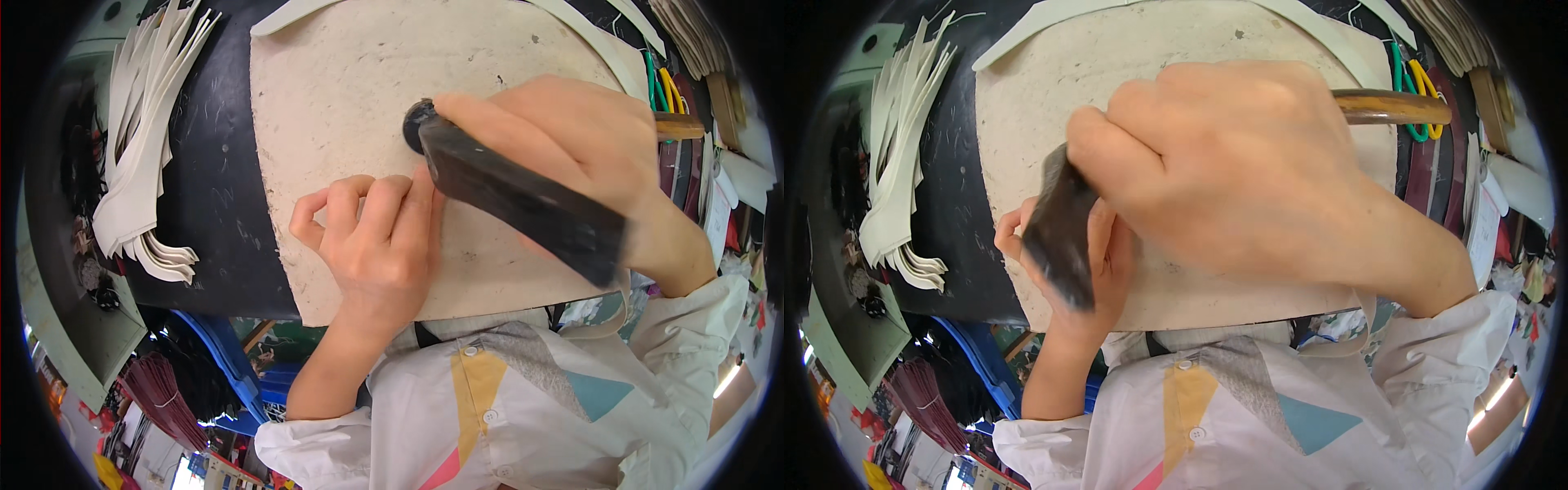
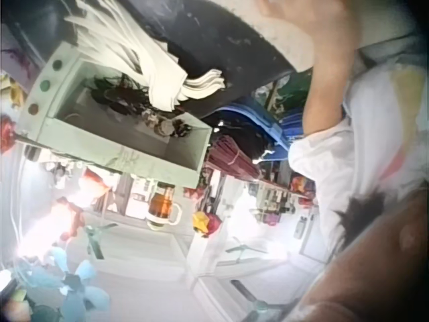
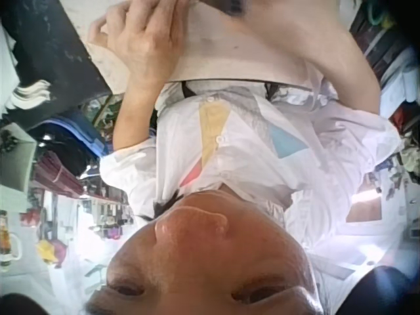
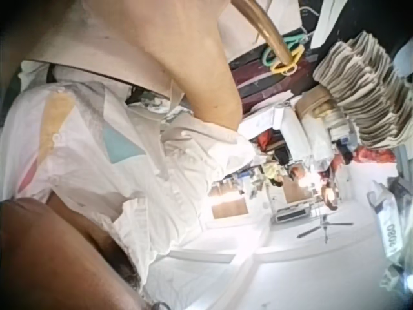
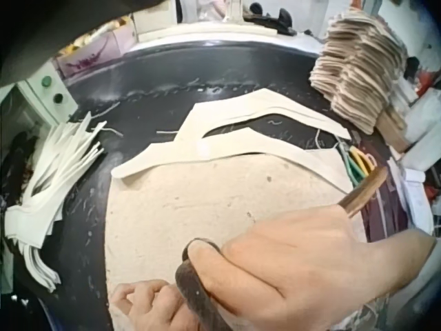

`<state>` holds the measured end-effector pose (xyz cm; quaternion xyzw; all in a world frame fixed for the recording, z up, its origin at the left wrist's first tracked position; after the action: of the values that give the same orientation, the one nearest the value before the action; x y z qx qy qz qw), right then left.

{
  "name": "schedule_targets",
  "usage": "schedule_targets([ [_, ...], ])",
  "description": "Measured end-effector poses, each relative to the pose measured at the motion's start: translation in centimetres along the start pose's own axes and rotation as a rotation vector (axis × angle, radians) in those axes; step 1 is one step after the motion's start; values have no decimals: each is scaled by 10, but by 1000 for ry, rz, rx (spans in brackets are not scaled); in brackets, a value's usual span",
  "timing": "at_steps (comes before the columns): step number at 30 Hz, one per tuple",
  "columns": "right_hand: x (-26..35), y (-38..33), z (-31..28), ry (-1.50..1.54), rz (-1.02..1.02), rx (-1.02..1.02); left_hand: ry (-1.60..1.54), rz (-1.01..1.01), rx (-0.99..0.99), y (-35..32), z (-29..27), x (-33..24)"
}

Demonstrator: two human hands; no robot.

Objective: Hammering the edges of white shoe upper components on a workbench.

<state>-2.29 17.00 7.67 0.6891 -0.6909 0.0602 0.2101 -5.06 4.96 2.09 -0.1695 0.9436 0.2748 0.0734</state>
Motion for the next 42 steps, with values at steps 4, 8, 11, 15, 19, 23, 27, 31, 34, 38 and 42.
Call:
schedule_targets([
  [4, -5, -6, 8, 1, 21, 66, 86, 21, 55, 4, -2, 0],
  [8, -4, -6, 9, -7, -28, 29, 64, 13, -28, -6, 3, -6],
  [11, 3, -8, 7, -49, -54, -14, 18, -46, -25, -7, 2, -5],
  [15, 1, -11, 7, -15, -24, 0, 115, -33, -17, 2, -4, -6],
  [19, -3, -10, 8, -19, -31, -9, 87, -36, -65, -8, 1, -12],
  [23, 6, -12, 1, -26, -53, -95, 90, -173, 25, -7, 1, -15],
  [27, -9, -14, 1, -27, 68, -38, 60, -239, 24, 0, 5, -7],
  [31, -43, -21, -5, -51, 190, -144, 63, -182, -24, 24, 16, 29],
  [34, -53, -39, -12, -30, 225, -225, 1, -41, 10, 61, 25, 52],
  [38, -30, -61, -7, 60, 282, -138, -201, 181, 21, 88, 38, 55],
  [42, -8, -75, -4, 137, 241, -49, -340, 334, 162, 88, 42, 26],
])
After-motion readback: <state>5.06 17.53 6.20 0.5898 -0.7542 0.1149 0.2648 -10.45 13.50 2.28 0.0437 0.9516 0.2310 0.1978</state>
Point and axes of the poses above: each hand's wrist, its own y-axis towards the middle knuckle, its own z-axis out of the palm, x = y × z, the point moved 8 cm from there along y, towards the middle knuckle, and after that the axes turned 10 degrees about z, right-handed, at the moved point
